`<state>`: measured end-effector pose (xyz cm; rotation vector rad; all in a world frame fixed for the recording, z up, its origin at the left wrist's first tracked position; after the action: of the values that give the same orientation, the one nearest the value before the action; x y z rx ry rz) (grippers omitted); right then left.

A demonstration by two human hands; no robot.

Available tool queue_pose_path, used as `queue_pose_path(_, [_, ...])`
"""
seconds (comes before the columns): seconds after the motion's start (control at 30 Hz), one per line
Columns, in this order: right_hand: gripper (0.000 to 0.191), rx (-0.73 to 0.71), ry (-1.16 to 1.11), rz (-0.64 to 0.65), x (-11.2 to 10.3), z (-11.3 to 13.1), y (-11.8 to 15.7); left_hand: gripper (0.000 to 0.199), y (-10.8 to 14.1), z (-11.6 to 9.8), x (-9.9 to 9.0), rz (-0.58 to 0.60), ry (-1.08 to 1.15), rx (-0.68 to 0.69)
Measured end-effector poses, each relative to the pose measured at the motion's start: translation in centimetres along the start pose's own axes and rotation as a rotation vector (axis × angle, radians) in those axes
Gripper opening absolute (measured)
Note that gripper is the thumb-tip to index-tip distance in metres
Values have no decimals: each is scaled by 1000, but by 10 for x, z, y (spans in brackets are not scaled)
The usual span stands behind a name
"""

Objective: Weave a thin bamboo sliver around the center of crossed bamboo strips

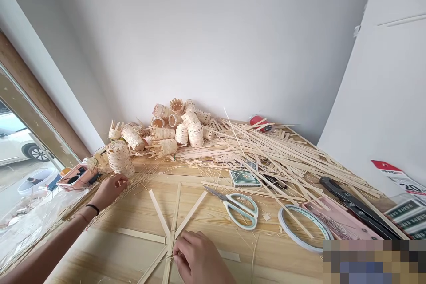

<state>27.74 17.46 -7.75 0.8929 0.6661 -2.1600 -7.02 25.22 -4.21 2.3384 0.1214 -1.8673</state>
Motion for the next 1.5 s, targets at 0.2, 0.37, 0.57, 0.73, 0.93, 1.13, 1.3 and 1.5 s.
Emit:
queue_pose_path(0.2, [18,61,-48,78,-1,0,0,22,-3,-18,2,60,-18,83])
queue_pose_path(0.37, [17,80,-72,88,-2,1,0,23,-3,-31,6,78,-58,78])
queue_pose_path(0.57, [18,80,-68,76,-4,1,0,25,-7,-41,3,54,-84,19])
queue_pose_path(0.73, [17,84,-58,77,-8,2,1,24,-12,-42,4,94,-96,-7])
queue_pose_path(0.93, [18,107,-44,96,-10,4,2,23,-14,-40,6,111,-84,10])
queue_pose_path(1.13, [18,80,0,95,-13,9,1,22,-14,-31,5,109,-48,54])
queue_pose_path(1.3, [18,52,16,75,-11,9,1,21,-11,-22,-1,90,-20,61])
queue_pose_path(1.5, [17,46,-22,53,-7,5,2,20,-6,-20,-17,55,-3,65])
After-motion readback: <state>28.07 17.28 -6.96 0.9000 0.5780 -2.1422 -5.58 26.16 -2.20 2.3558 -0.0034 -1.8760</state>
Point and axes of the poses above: each hand's wrist, its own y-axis away from the middle knuckle, its own x-axis out of the palm, z = x × y, the point moved 6 cm from there along -y, towards the middle knuckle, and after that the axes turned 10 degrees about z, right-handed, at the moved point
